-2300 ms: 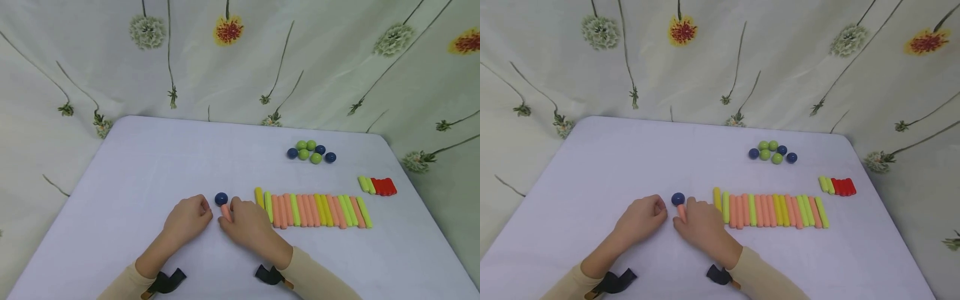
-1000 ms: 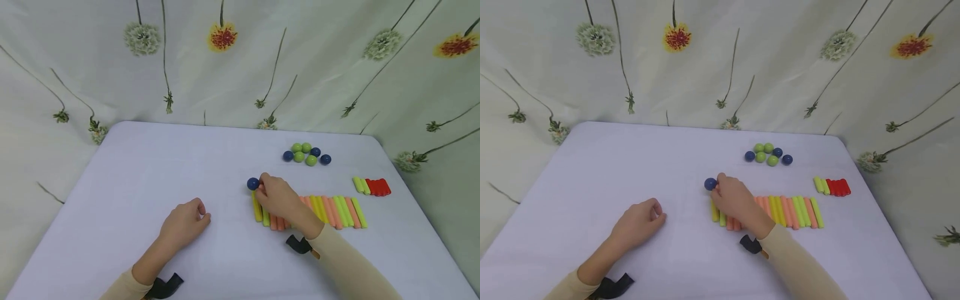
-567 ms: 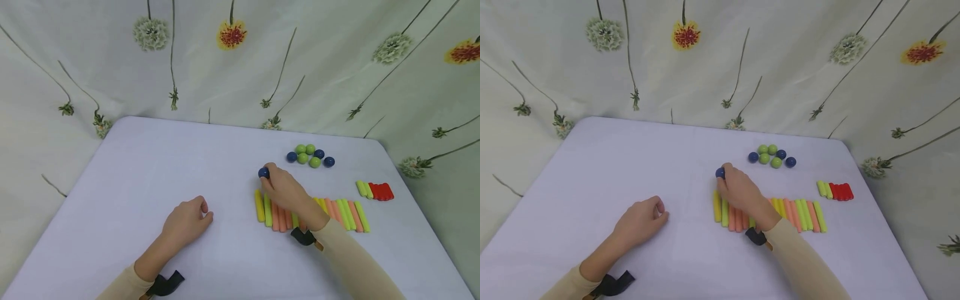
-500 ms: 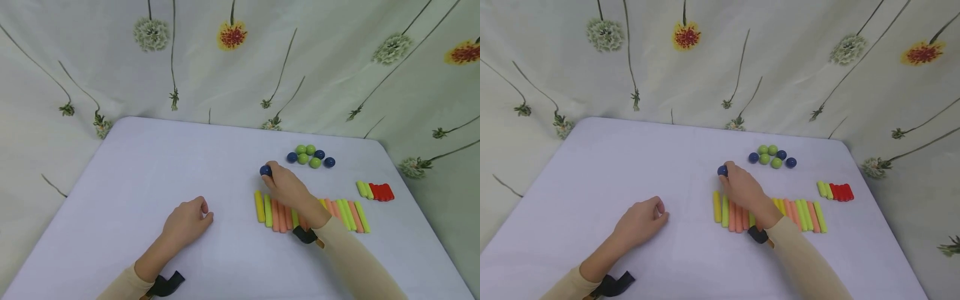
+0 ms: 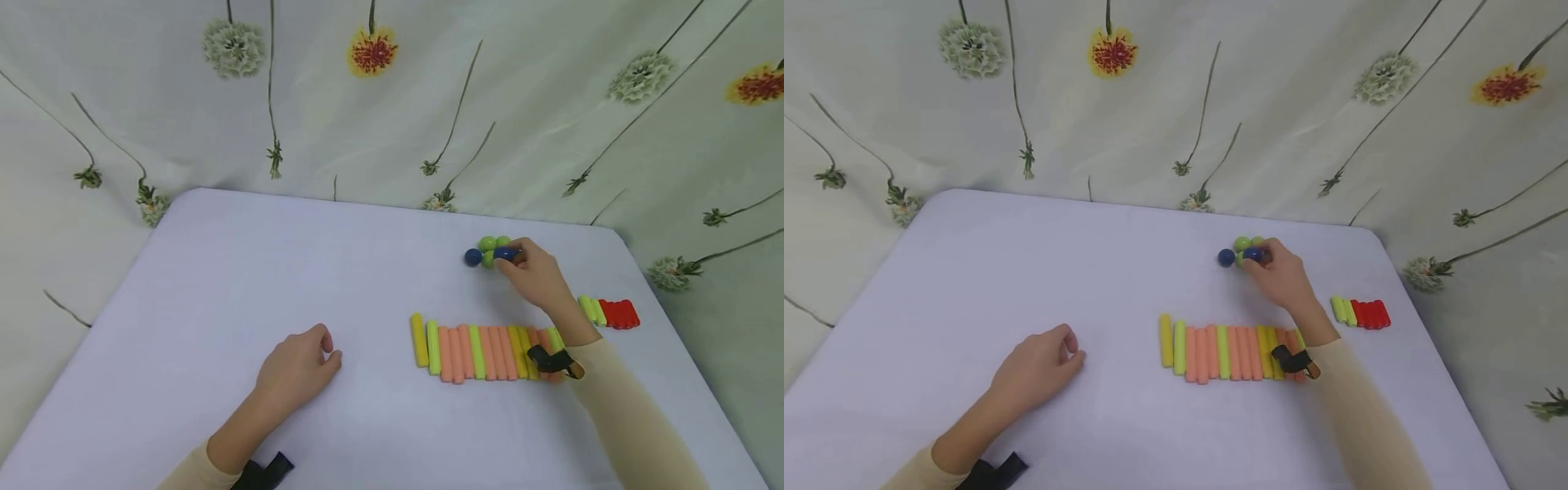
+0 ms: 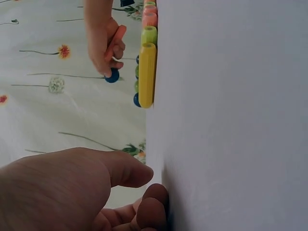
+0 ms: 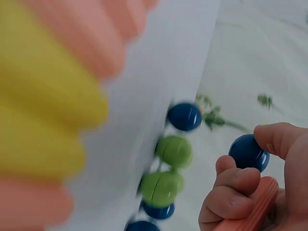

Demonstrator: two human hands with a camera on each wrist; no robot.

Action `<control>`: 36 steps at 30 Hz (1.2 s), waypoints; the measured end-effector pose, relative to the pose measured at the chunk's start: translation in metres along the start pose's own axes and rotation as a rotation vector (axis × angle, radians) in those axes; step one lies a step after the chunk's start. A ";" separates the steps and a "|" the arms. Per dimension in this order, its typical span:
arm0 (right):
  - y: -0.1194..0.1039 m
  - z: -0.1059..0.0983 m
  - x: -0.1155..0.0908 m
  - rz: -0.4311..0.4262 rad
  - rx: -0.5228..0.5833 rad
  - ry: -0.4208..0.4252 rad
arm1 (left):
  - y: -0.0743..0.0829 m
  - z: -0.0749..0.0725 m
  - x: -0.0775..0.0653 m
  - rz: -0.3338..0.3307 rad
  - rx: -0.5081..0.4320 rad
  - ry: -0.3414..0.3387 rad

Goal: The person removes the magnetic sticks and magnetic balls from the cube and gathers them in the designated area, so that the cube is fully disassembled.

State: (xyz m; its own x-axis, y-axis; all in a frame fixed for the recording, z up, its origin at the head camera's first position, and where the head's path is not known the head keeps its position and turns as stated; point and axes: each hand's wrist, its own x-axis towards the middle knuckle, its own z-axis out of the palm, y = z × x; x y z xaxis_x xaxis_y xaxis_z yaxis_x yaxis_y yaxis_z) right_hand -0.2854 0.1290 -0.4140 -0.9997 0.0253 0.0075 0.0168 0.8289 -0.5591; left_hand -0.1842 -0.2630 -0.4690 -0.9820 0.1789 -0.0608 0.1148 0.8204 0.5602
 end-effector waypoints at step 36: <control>0.070 -0.041 0.084 0.428 0.036 -0.194 | -0.001 0.006 0.004 -0.014 0.033 -0.023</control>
State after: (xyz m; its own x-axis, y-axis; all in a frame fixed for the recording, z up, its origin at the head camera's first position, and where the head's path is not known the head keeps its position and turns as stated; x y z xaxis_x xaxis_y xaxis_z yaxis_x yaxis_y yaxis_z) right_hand -0.3675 0.2126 -0.4185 -0.8885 0.2522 -0.3833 0.4306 0.7467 -0.5069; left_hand -0.1870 -0.2603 -0.4749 -0.9799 0.1792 -0.0874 0.1063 0.8404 0.5315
